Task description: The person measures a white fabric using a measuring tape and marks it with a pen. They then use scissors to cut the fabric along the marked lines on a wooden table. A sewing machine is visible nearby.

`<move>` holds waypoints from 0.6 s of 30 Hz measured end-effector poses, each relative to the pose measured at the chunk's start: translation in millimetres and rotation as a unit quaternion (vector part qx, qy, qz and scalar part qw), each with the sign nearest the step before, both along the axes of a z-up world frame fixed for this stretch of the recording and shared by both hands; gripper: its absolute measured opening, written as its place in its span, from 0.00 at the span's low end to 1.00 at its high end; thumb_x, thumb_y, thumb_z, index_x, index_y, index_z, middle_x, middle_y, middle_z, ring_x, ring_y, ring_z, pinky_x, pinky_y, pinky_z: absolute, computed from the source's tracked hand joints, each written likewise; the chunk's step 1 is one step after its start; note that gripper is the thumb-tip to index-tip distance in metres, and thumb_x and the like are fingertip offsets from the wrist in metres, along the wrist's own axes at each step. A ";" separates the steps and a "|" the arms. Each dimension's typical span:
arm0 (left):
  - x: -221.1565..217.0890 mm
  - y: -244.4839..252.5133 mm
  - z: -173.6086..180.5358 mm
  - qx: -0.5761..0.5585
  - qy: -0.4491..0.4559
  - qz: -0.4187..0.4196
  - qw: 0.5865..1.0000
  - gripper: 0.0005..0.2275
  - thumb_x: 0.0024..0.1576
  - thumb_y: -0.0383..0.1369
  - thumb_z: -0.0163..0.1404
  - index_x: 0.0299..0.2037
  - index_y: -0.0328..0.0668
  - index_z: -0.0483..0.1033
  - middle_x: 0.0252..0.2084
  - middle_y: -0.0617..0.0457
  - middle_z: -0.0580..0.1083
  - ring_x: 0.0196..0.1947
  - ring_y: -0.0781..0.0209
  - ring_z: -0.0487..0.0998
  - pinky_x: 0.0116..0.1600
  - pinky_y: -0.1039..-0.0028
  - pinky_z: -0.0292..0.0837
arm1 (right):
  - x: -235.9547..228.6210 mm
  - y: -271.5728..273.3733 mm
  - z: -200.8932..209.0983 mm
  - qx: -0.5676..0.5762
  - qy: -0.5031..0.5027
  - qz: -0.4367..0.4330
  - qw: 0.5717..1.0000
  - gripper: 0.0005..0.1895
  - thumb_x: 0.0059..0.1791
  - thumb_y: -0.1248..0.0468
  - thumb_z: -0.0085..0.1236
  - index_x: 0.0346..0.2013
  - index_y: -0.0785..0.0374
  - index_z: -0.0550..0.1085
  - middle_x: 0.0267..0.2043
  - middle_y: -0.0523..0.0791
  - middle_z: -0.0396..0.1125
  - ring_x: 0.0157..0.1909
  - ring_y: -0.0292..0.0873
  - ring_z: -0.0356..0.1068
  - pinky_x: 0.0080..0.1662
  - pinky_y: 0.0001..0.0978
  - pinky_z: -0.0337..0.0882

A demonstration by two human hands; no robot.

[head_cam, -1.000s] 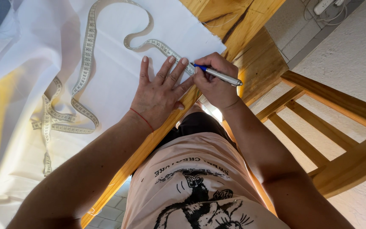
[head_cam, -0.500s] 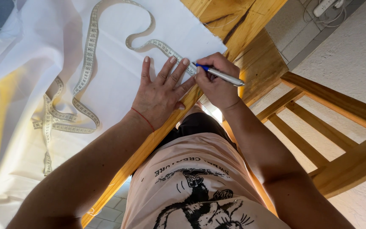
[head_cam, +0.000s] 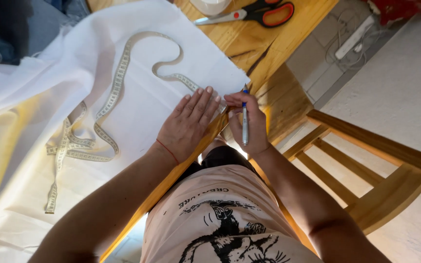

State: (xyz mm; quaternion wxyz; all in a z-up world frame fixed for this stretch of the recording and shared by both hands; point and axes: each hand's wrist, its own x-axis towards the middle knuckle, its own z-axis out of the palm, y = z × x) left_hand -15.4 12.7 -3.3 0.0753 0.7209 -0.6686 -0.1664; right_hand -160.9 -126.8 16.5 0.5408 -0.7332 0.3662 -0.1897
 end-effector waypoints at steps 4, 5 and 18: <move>8.3 -0.5 -5.4 -0.061 -0.036 0.044 0.997 0.28 0.70 0.40 0.39 0.78 0.43 0.47 0.78 0.42 0.53 0.76 0.44 0.55 0.76 0.57 0.50 | -0.6 -2.8 -11.4 -0.306 0.092 0.110 0.941 0.18 0.52 0.55 0.61 0.54 0.60 0.74 0.41 0.46 0.72 0.43 0.47 0.75 0.47 0.36 0.76; 18.1 -7.9 -4.5 -0.068 -0.047 0.051 0.995 0.28 0.70 0.40 0.39 0.78 0.43 0.47 0.78 0.42 0.53 0.76 0.44 0.55 0.76 0.57 0.50 | 2.3 -3.5 -13.6 -0.314 0.080 0.114 0.939 0.18 0.52 0.55 0.61 0.54 0.60 0.74 0.41 0.46 0.72 0.43 0.47 0.75 0.47 0.36 0.76; 65.8 -53.8 -70.4 -0.190 -0.187 0.027 0.963 0.04 0.57 0.32 0.49 0.31 0.54 0.74 0.29 0.55 0.72 0.26 0.47 0.75 0.36 0.48 0.66 | 5.1 -12.3 -47.3 -0.192 0.181 0.133 0.955 0.27 0.43 0.58 0.64 0.58 0.49 0.72 0.51 0.48 0.73 0.53 0.54 0.72 0.55 0.42 0.71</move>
